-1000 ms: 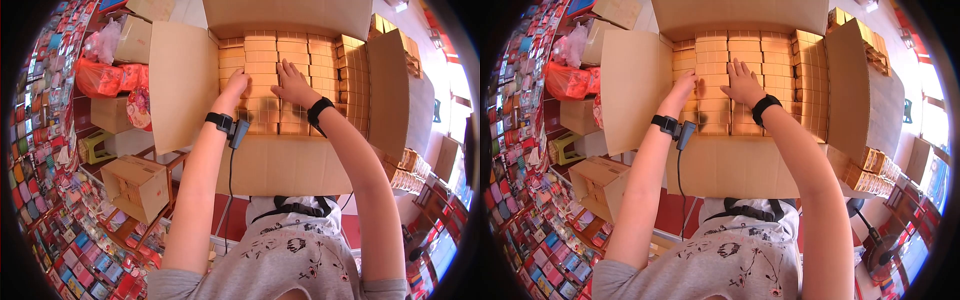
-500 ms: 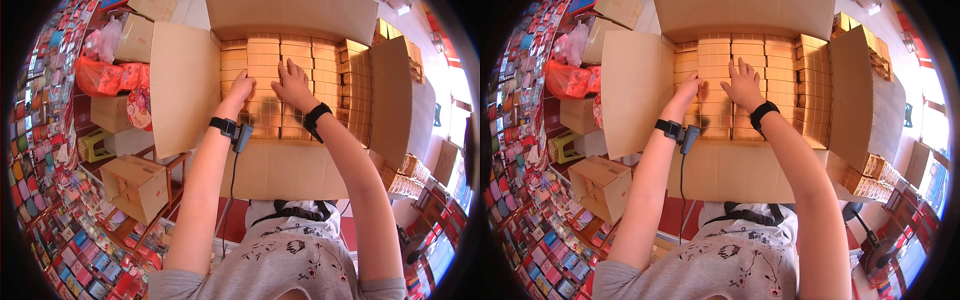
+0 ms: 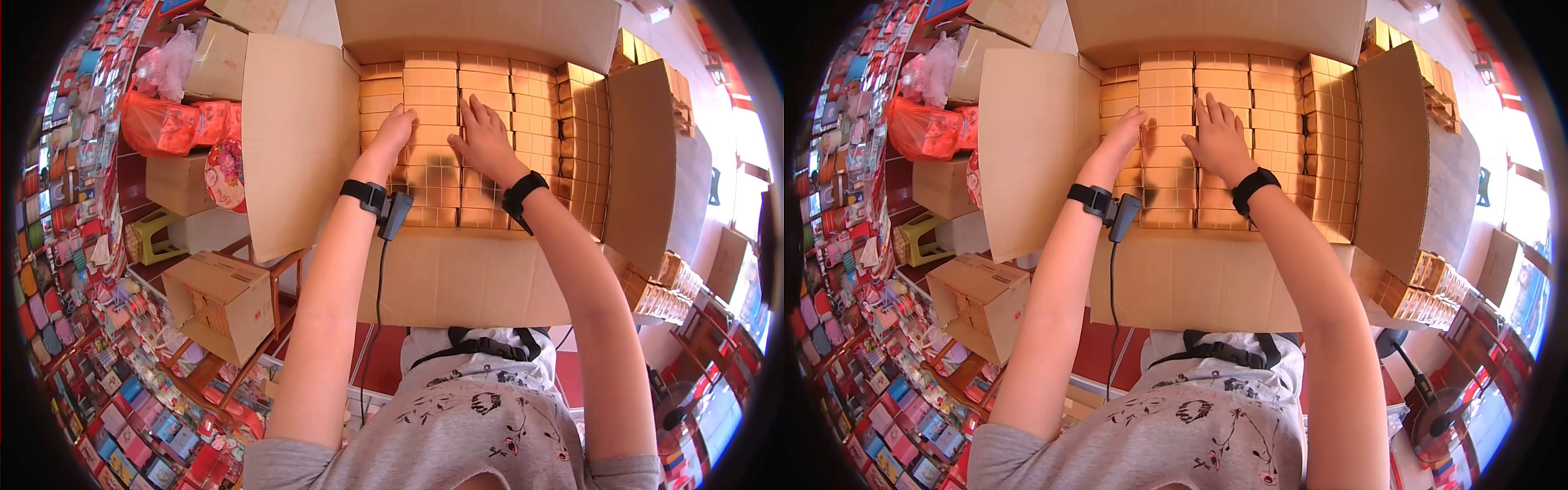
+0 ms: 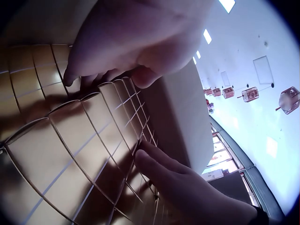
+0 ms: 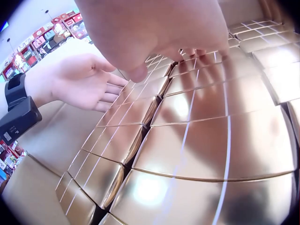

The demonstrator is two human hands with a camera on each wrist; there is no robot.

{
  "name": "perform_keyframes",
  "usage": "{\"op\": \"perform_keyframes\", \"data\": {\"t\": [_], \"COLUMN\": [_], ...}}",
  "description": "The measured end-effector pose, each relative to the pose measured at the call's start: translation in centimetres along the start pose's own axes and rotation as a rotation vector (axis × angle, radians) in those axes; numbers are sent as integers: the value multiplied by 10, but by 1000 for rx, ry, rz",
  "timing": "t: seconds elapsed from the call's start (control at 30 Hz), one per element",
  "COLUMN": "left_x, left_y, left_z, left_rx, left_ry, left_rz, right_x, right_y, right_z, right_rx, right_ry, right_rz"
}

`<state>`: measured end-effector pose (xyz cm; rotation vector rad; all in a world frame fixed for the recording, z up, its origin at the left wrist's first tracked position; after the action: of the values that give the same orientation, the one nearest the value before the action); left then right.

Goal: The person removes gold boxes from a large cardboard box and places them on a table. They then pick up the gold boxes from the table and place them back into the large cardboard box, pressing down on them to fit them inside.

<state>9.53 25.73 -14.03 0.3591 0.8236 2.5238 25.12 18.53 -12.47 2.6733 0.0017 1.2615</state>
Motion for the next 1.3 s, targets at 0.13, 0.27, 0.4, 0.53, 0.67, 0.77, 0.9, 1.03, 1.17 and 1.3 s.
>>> {"op": "perform_keyframes", "data": {"t": [0.13, 0.27, 0.4, 0.53, 0.67, 0.77, 0.9, 1.03, 1.17, 1.3], "left_x": [-5, -5, -6, -3, -3, 0, 9, 9, 7, 1], "left_y": [2, 2, -2, -10, -4, 3, -3, -20, -29, -49], "left_z": [1, -4, -9, -18, -13, -3, -2, 5, 15, 6], "left_rx": [24, 34, 25, 19, 20, 22, 113, 135, 67, 2], "left_ry": [92, 144, 157, 227, 254, 256, 199, 167, 95, 137], "left_rz": [-28, 78, -11, -109, -77, -157, -127, -167, -187, -156], "right_x": [2, -1, -2, -3, -5, -6, -1, 10, 14, 19], "right_y": [1, 1, 4, 3, 4, 1, -5, -12, -21, -20], "right_z": [-4, 0, 3, 7, 10, 12, 10, 6, 12, 20], "right_rx": [13, 36, 72, 68, 88, 87, 79, 37, -2, -26], "right_ry": [79, 61, 52, 57, 52, 38, 1, 27, 82, 8], "right_rz": [-30, -25, -23, -65, -46, -37, -5, -8, -48, -42]}}
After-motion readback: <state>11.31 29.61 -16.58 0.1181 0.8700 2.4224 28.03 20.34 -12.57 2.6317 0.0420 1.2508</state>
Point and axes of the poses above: each hand's wrist, its own y-axis away from the middle knuckle, its own x-axis out of the back of the hand, z = x × y, the point moved 4 cm from there along -y, towards the middle knuckle, and after that the axes turned 12 degrees about -y, right-handed, at the moved point
